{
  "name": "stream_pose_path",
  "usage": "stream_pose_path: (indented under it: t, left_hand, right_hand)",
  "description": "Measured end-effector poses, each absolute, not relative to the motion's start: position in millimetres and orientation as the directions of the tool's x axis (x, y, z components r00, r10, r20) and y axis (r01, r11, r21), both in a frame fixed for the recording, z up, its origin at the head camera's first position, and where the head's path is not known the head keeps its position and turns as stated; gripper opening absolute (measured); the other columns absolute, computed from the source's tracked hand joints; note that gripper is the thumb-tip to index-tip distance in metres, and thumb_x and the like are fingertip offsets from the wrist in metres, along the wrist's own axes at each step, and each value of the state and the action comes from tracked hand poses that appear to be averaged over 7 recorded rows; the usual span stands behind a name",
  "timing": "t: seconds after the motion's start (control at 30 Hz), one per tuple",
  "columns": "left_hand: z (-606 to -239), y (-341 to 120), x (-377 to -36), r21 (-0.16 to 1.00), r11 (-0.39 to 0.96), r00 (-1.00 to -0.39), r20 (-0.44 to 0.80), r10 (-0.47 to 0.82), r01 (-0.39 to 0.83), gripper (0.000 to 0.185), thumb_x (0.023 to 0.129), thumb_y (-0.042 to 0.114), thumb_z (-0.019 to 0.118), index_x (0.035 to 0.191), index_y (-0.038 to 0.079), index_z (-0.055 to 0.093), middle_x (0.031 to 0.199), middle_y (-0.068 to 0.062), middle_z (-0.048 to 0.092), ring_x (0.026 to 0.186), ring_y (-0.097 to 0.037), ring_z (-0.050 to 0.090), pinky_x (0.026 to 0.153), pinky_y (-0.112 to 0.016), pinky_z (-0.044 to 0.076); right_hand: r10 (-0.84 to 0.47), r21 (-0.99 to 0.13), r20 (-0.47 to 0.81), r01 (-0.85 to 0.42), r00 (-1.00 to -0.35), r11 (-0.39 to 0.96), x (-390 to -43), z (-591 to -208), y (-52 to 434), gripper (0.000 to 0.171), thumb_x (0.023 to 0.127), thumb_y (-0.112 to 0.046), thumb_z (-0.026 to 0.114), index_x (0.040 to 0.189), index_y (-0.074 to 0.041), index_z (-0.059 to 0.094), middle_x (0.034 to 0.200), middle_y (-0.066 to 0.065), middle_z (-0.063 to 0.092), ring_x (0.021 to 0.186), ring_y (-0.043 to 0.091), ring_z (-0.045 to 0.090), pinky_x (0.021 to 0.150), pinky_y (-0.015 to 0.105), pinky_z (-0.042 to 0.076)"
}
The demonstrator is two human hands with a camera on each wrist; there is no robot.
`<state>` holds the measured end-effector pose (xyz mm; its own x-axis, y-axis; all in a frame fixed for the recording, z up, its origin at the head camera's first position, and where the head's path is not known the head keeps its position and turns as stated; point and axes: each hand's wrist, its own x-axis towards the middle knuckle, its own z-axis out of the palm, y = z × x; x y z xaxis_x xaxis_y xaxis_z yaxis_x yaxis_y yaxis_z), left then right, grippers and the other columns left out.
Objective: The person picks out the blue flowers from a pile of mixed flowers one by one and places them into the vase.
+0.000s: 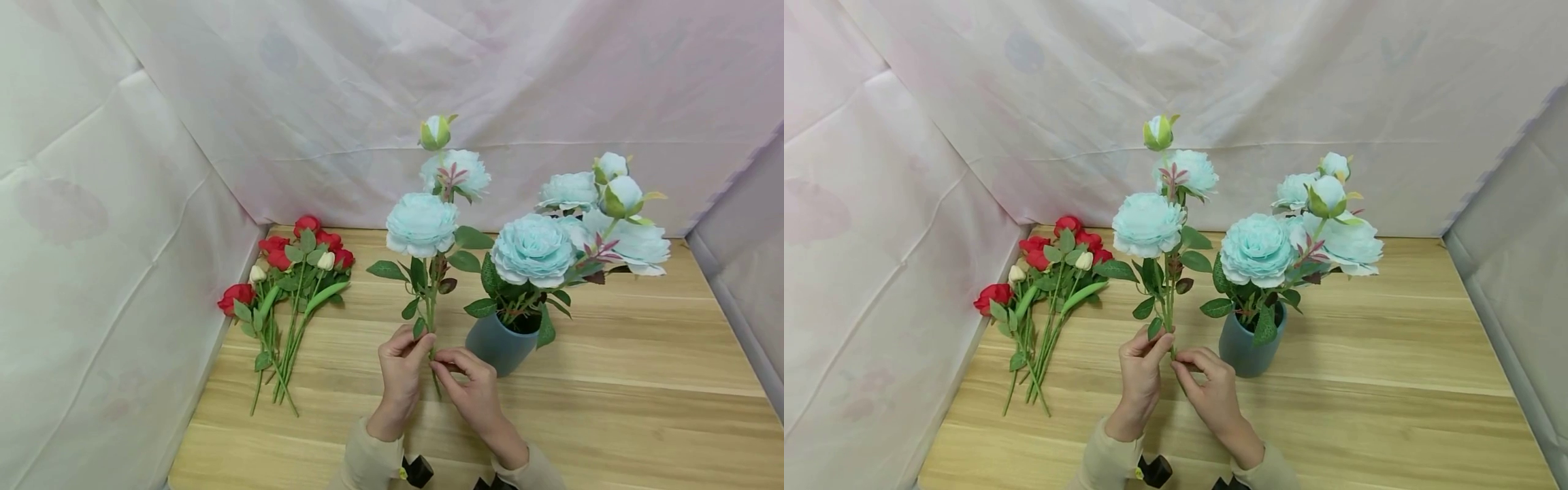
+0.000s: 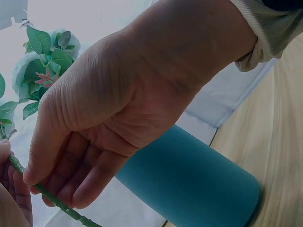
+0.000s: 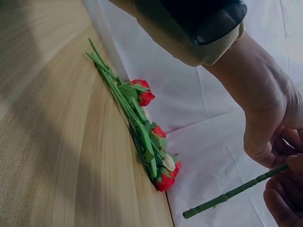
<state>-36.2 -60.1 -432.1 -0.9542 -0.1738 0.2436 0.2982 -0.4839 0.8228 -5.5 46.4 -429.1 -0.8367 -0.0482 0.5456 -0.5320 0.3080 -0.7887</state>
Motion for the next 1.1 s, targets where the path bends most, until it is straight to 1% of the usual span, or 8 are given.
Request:
stream_pose_path:
  t: [0.13,0.4,0.6,0.7,0.83,0.93,1.03,1.1]
  left_hand:
    - [-432,-60,-36,0.821,-0.488,-0.955,0.246,-0.168,0.298,0.033,0.078,-0.009,0.068,0.080,0.023,0.076,0.082,0.005,0.066,0.081,-0.009,0.060,0.068,-0.017,0.049]
    - [-433,-61,-35,0.828,-0.479,-0.957,0.245,-0.157,0.291,0.029,0.078,-0.006,0.069,0.077,0.022,0.076,0.081,0.006,0.065,0.079,-0.008,0.058,0.069,-0.017,0.048]
    - [-434,-62,-35,0.821,-0.490,-0.956,0.261,-0.135,0.294,0.026,0.078,-0.001,0.072,0.080,0.024,0.076,0.080,0.007,0.063,0.075,-0.005,0.057,0.065,-0.015,0.047]
    - [-434,-63,-35,0.820,-0.496,-0.957,0.270,-0.107,0.287,0.024,0.078,-0.001,0.072,0.082,0.022,0.075,0.082,0.005,0.063,0.076,-0.006,0.058,0.067,-0.016,0.049]
    - [-431,-67,-34,0.844,-0.462,-0.959,0.280,-0.049,0.270,0.004,0.079,-0.005,0.068,0.083,-0.007,0.068,0.087,0.003,0.064,0.080,-0.009,0.059,0.071,-0.019,0.050]
    - [-429,-69,-34,0.852,-0.448,-0.955,0.297,-0.017,0.272,0.020,0.079,-0.010,0.065,0.088,-0.025,0.056,0.090,0.003,0.065,0.082,-0.009,0.060,0.073,-0.020,0.050]
    - [-429,-71,-35,0.851,-0.443,-0.948,0.317,0.001,0.284,0.019,0.080,-0.011,0.063,0.088,-0.026,0.054,0.091,0.003,0.065,0.084,-0.009,0.061,0.075,-0.020,0.051]
    - [-428,-72,-35,0.850,-0.442,-0.947,0.322,0.005,0.287,0.020,0.081,-0.011,0.063,0.089,-0.027,0.054,0.092,0.003,0.065,0.085,-0.009,0.061,0.075,-0.020,0.051]
  right_hand:
    - [-0.042,-0.798,0.542,-0.530,-0.839,0.288,-2,-413,43,0.016,0.072,0.021,0.067,0.078,0.007,0.065,0.075,0.018,0.064,0.068,0.021,0.065,0.061,0.019,0.053]
    - [-0.038,-0.826,0.509,-0.500,-0.860,0.261,0,-412,41,0.017,0.072,0.023,0.065,0.079,0.008,0.063,0.075,0.018,0.061,0.069,0.020,0.064,0.058,0.024,0.054]
    - [-0.039,-0.803,0.536,-0.524,-0.843,0.282,-2,-417,41,0.023,0.070,0.027,0.063,0.081,0.008,0.061,0.077,0.017,0.061,0.071,0.022,0.064,0.060,0.021,0.054]
    - [-0.029,-0.782,0.564,-0.545,-0.825,0.302,-3,-421,42,0.025,0.069,0.027,0.064,0.083,0.006,0.063,0.078,0.016,0.062,0.073,0.019,0.064,0.061,0.019,0.053]
    - [-0.018,-0.760,0.595,-0.569,-0.804,0.314,-6,-430,47,0.025,0.070,0.025,0.065,0.085,0.004,0.065,0.079,0.016,0.063,0.074,0.015,0.063,0.061,0.016,0.052]
    - [-0.016,-0.766,0.590,-0.566,-0.807,0.307,-8,-438,51,0.023,0.074,0.022,0.065,0.086,0.003,0.065,0.081,0.015,0.064,0.075,0.013,0.063,0.063,0.016,0.052]
    - [-0.005,-0.770,0.585,-0.557,-0.811,0.311,-9,-441,53,0.024,0.074,0.021,0.065,0.086,0.001,0.066,0.081,0.012,0.064,0.075,0.011,0.062,0.063,0.015,0.051]
    - [0.003,-0.755,0.601,-0.566,-0.799,0.331,-9,-438,53,0.028,0.070,0.025,0.065,0.085,0.001,0.066,0.080,0.011,0.064,0.073,0.010,0.062,0.063,0.015,0.051]
